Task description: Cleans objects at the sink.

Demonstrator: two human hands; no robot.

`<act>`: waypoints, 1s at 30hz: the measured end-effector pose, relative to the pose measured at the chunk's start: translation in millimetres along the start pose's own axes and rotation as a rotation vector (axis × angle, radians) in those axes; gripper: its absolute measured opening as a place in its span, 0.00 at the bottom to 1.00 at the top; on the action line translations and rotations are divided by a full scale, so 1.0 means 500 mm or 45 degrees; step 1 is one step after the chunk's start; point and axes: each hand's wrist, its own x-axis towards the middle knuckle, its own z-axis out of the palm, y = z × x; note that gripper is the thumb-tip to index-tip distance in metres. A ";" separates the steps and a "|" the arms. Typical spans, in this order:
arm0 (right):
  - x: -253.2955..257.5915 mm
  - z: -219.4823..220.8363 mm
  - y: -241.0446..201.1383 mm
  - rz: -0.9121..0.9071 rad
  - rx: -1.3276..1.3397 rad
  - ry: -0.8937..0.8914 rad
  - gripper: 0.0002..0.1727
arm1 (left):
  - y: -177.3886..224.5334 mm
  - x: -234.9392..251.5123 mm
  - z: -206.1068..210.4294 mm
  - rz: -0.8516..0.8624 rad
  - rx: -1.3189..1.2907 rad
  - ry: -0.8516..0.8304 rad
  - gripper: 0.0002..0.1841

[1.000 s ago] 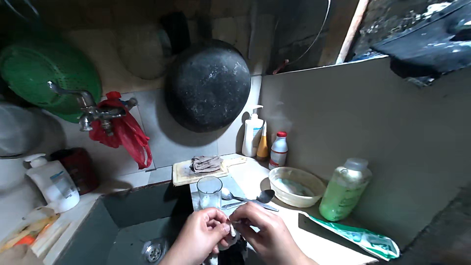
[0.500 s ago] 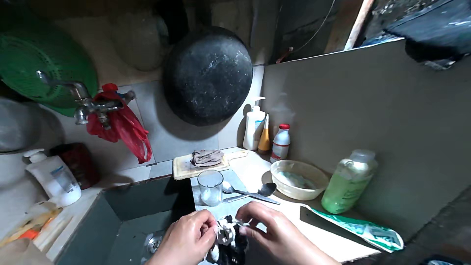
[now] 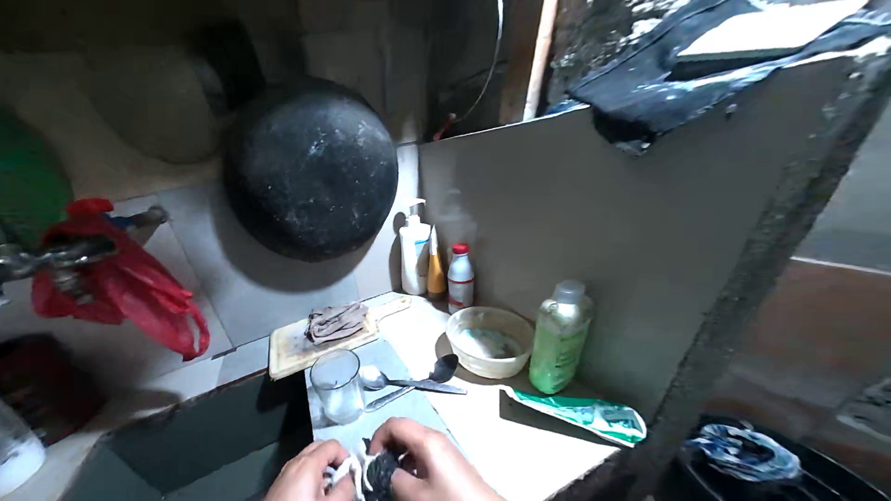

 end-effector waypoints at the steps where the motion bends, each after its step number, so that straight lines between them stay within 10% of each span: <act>1: 0.003 -0.007 0.005 -0.008 0.240 0.055 0.17 | 0.012 0.005 -0.002 0.028 -0.116 0.101 0.12; 5: 0.009 -0.045 0.007 0.163 1.200 0.100 0.38 | 0.097 0.057 -0.025 0.182 -0.348 0.330 0.11; 10: 0.017 -0.096 0.028 0.254 1.840 0.228 0.20 | 0.172 0.138 -0.055 0.178 -0.108 0.148 0.23; 13: 0.020 -0.147 0.045 0.307 1.836 0.372 0.21 | 0.168 0.191 -0.045 0.116 0.159 0.236 0.20; 19: 0.022 -0.211 0.054 0.318 1.670 0.388 0.26 | 0.164 0.316 0.048 0.066 1.152 -0.337 0.19; 26: 0.005 -0.242 0.055 0.158 1.530 0.375 0.39 | 0.158 0.376 0.031 0.157 0.976 -0.435 0.17; 30: 0.015 -0.240 0.043 0.209 1.411 0.394 0.34 | 0.150 0.329 -0.058 0.186 0.467 -0.073 0.30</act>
